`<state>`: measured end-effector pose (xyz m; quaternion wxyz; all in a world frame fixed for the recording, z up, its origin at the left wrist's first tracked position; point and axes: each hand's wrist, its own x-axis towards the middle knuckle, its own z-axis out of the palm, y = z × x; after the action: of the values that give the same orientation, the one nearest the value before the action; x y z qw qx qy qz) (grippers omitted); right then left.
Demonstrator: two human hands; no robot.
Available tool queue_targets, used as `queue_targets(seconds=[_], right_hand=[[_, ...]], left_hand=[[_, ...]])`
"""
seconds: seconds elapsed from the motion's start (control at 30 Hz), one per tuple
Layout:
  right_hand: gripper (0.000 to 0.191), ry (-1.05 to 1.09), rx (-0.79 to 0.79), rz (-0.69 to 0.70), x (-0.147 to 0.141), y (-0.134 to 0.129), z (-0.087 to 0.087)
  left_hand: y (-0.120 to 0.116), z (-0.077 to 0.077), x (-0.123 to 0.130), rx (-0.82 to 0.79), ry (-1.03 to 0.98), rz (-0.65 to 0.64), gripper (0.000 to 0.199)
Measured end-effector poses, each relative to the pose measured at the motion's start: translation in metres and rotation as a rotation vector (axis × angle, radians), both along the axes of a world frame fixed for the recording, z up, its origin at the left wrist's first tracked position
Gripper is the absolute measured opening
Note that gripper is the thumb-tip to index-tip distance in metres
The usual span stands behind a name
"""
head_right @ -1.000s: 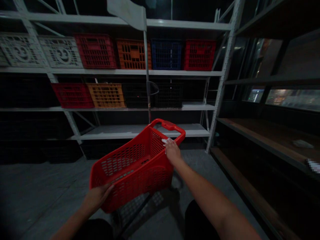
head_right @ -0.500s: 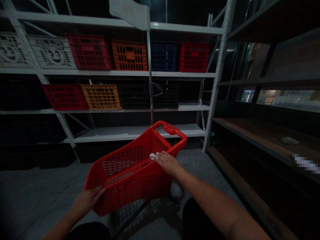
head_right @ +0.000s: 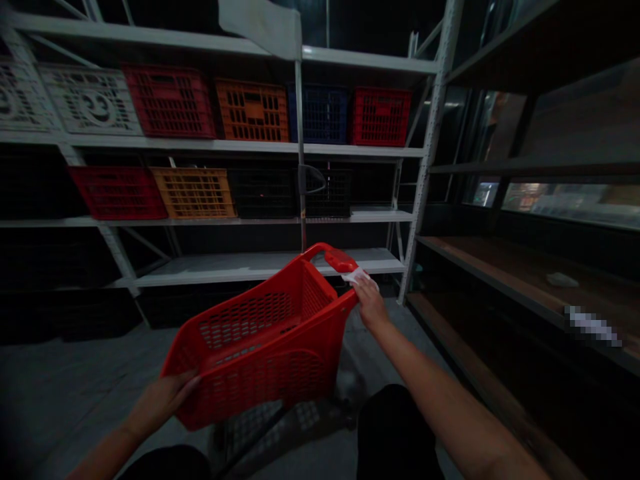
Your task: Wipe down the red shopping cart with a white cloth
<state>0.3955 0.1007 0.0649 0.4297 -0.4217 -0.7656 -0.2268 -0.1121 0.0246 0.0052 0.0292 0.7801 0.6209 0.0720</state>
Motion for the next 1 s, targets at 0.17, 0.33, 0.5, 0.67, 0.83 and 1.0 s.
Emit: queue_targets(seconds=[0.17,0.33,0.5,0.67,0.83,1.0], right_hand=[[0.045,-0.029,0.018,0.255,-0.072,-0.020,-0.031],[0.045,0.065,-0.033,0.298,-0.108,-0.024,-0.066],[0.049,0.510,-0.124,0.062,-0.093,-0.033,-0.090],[0.053,0.868,-0.092,-0.124,-0.085,-0.017,-0.053],[0.060,0.775,-0.111,-0.148,-0.140,0.012,-0.050],[0.061,0.821,-0.141,-0.219,-0.153,0.020,-0.044]], left_hand=[[0.010,0.021,0.029,0.093,-0.017,0.094,0.056],[0.037,0.060,0.129,0.237,-0.180,-0.105,0.050],[0.076,0.078,0.219,0.221,-0.195,-0.195,0.050],[0.095,0.064,0.251,0.155,-0.104,-0.142,0.055],[0.094,0.057,0.250,0.164,-0.046,-0.099,0.057],[0.089,0.056,0.245,0.175,-0.017,-0.091,0.057]])
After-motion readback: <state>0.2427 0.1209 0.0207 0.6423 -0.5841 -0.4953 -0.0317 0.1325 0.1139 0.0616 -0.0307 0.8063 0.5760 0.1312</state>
